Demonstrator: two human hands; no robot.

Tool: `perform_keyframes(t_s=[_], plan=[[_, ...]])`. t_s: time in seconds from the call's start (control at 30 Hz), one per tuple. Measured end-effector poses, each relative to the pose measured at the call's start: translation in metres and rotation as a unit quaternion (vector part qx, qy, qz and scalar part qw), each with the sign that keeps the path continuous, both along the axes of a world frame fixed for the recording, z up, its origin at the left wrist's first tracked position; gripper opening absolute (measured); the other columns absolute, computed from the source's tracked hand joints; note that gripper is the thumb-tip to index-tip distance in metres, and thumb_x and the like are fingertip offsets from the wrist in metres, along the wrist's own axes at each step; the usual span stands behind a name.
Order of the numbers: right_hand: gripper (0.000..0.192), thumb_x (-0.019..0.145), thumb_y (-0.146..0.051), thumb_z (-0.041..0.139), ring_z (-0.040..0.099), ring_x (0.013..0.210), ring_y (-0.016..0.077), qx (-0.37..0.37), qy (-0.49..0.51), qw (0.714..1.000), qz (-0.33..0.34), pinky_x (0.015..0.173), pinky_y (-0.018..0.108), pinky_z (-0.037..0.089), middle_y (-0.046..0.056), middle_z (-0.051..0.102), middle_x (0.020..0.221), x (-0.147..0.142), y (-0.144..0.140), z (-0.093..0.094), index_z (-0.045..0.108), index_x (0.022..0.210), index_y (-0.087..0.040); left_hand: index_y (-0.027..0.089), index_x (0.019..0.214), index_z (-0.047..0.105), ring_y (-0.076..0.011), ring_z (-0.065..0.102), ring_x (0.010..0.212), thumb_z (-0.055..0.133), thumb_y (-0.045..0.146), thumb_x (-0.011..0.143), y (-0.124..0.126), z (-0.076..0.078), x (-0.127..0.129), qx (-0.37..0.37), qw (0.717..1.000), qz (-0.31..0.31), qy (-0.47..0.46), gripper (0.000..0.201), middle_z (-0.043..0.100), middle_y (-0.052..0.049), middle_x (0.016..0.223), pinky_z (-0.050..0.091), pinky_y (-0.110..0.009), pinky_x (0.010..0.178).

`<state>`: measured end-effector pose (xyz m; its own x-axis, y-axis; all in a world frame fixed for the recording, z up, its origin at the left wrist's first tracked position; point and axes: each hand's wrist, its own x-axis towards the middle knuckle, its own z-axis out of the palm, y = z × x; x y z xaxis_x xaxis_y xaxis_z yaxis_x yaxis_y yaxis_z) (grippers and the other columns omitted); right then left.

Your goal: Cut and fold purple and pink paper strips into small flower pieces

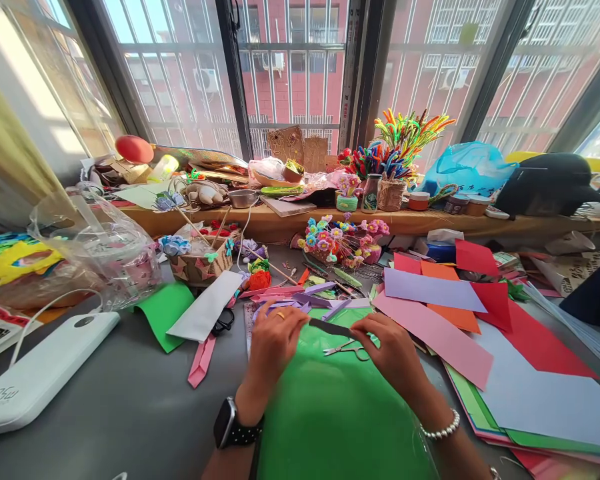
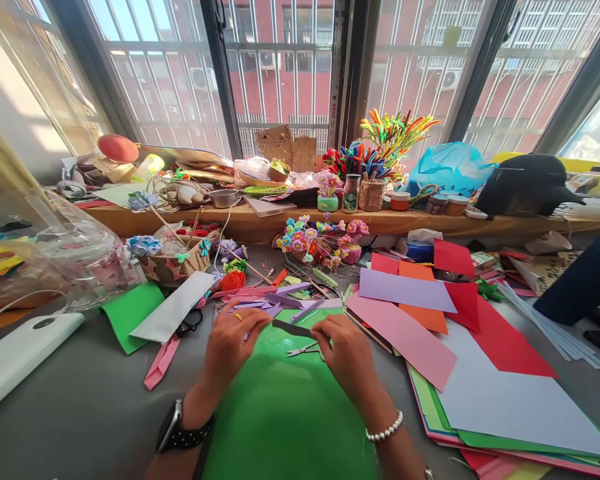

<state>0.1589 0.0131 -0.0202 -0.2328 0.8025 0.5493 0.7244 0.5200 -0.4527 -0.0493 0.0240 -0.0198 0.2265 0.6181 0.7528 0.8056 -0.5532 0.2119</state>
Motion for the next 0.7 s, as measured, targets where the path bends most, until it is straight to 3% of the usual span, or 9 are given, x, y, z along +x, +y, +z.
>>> perform_keyframes(t_s=[0.1,0.2,0.33,0.4,0.47,0.57,0.7], plan=[[0.016,0.079,-0.026,0.051,0.058,0.067,0.019,-0.029,0.078,0.996,-0.027,0.061,0.03,0.044,0.004,0.064,0.069,0.008,0.003,0.001,0.063,0.071,-0.018,0.019,0.075,0.063,-0.0179,0.061,0.073,0.052,0.021,0.077,0.001,0.002,-0.008,0.001,0.993,0.041,-0.111,0.012,0.068,-0.003,0.075,0.042,-0.039,0.081],[0.018,0.076,-0.031,0.054,0.058,0.064,0.0176,-0.123,0.212,0.969,-0.024,0.06,0.028,0.046,0.004,0.064,0.069,0.004,0.003,0.002,0.062,0.071,-0.017,0.018,0.078,0.063,-0.0172,0.062,0.074,0.053,0.027,0.077,-0.002,0.004,-0.003,-0.123,0.956,0.008,-0.265,0.014,0.068,-0.003,0.077,0.047,-0.031,0.072],[0.025,0.073,-0.039,0.056,0.056,0.061,0.0158,-0.236,0.338,0.911,0.02,0.053,0.025,0.044,0.003,0.062,0.065,-0.012,-0.002,0.0,0.062,0.07,-0.015,0.017,0.082,0.065,-0.0192,0.064,0.08,0.061,0.032,0.07,-0.007,0.005,0.018,-0.371,0.835,-0.116,-0.389,0.02,0.069,-0.004,0.084,0.049,-0.027,0.071],[0.026,0.072,-0.041,0.057,0.056,0.059,0.0149,-0.27,0.37,0.888,0.044,0.053,0.024,0.044,0.002,0.061,0.064,-0.02,-0.004,-0.002,0.061,0.069,-0.015,0.015,0.082,0.065,-0.0202,0.064,0.081,0.065,0.031,0.065,-0.009,0.004,0.026,-0.422,0.784,-0.139,-0.434,0.023,0.07,-0.005,0.084,0.05,-0.028,0.072],[0.026,0.071,-0.04,0.058,0.056,0.059,0.0145,-0.294,0.383,0.873,0.07,0.055,0.024,0.044,0.002,0.061,0.063,-0.024,-0.005,-0.005,0.062,0.07,-0.014,0.013,0.077,0.065,-0.0197,0.064,0.077,0.067,0.03,0.063,-0.01,0.003,0.03,-0.431,0.751,-0.145,-0.479,0.022,0.07,-0.004,0.078,0.05,-0.028,0.071],[0.025,0.071,-0.039,0.059,0.056,0.059,0.0142,-0.307,0.364,0.875,0.084,0.054,0.024,0.044,0.002,0.062,0.062,-0.025,-0.006,-0.006,0.062,0.067,-0.014,0.012,0.069,0.065,-0.0188,0.065,0.07,0.068,0.03,0.061,-0.01,0.004,0.031,-0.426,0.732,-0.142,-0.513,0.02,0.069,-0.003,0.069,0.052,-0.028,0.069],[0.025,0.072,-0.039,0.058,0.057,0.061,0.015,-0.285,0.342,0.893,0.069,0.053,0.023,0.044,0.002,0.064,0.065,-0.021,-0.006,-0.002,0.063,0.068,-0.015,0.012,0.069,0.068,-0.0206,0.065,0.069,0.068,0.03,0.061,-0.011,0.006,0.03,-0.458,0.736,-0.151,-0.475,0.02,0.07,-0.004,0.068,0.052,-0.031,0.069]])
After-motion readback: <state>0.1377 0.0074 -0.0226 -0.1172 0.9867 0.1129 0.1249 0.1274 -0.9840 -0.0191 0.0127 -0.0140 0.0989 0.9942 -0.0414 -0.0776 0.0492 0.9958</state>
